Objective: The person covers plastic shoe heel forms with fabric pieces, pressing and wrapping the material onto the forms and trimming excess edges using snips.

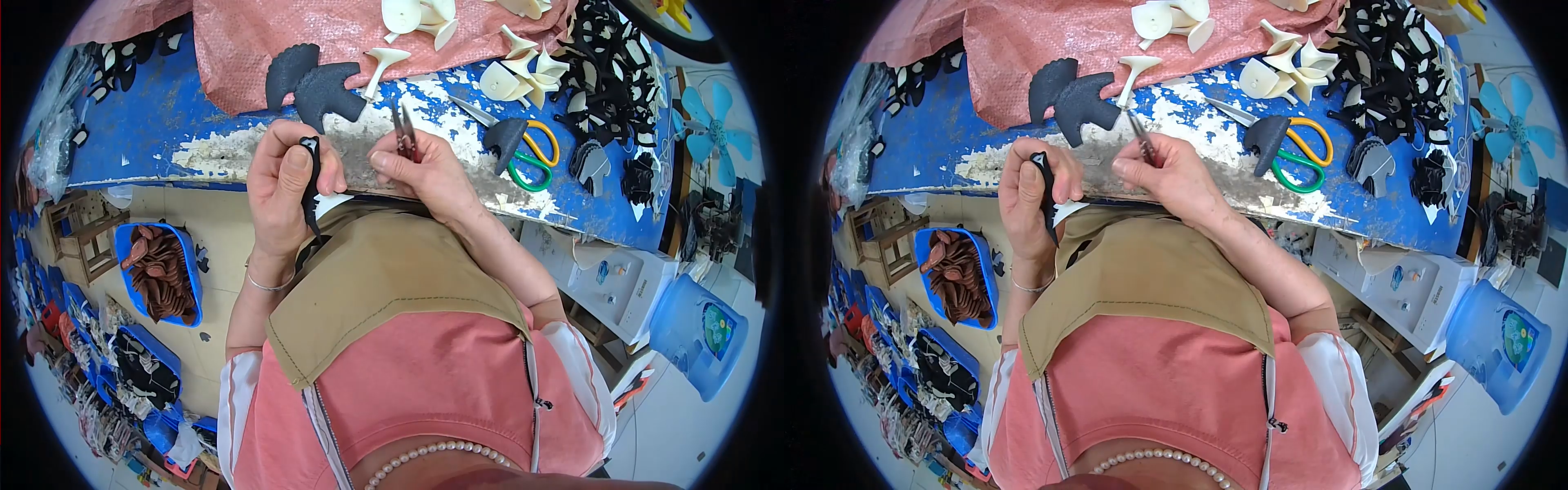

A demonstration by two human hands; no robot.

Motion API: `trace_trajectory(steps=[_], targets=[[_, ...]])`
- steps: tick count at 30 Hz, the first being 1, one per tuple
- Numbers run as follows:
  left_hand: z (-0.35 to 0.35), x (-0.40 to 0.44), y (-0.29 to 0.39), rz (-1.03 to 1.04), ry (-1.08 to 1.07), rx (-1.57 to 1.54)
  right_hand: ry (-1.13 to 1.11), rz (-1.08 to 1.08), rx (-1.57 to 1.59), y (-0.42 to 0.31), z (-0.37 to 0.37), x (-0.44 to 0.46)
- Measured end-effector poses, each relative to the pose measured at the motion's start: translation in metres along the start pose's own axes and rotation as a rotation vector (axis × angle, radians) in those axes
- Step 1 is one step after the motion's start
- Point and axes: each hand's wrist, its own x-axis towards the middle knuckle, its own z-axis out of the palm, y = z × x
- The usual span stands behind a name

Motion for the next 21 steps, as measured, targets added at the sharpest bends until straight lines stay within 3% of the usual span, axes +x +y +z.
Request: trace_trajectory(steps=[6, 11, 15, 21], targets=[[0.006, 0.004, -0.003, -0.183, 0.125, -0.064, 0.018, 0.029, 0.055, 0.002, -0.009, 0.0], [0.015, 0.002, -0.006, -0.218, 0.129, 0.203, 0.039, 0.021, 0.07, 0.003, -0.012, 0.0], [0.016, 0.003, -0.001, -0.276, -0.021, 0.237, 0.043, 0.037, 0.069, 0.005, -0.015, 0.0], [0.009, 0.002, -0.008, -0.216, -0.044, 0.258, 0.027, 0.018, 0.076, 0.006, -0.017, 0.001]])
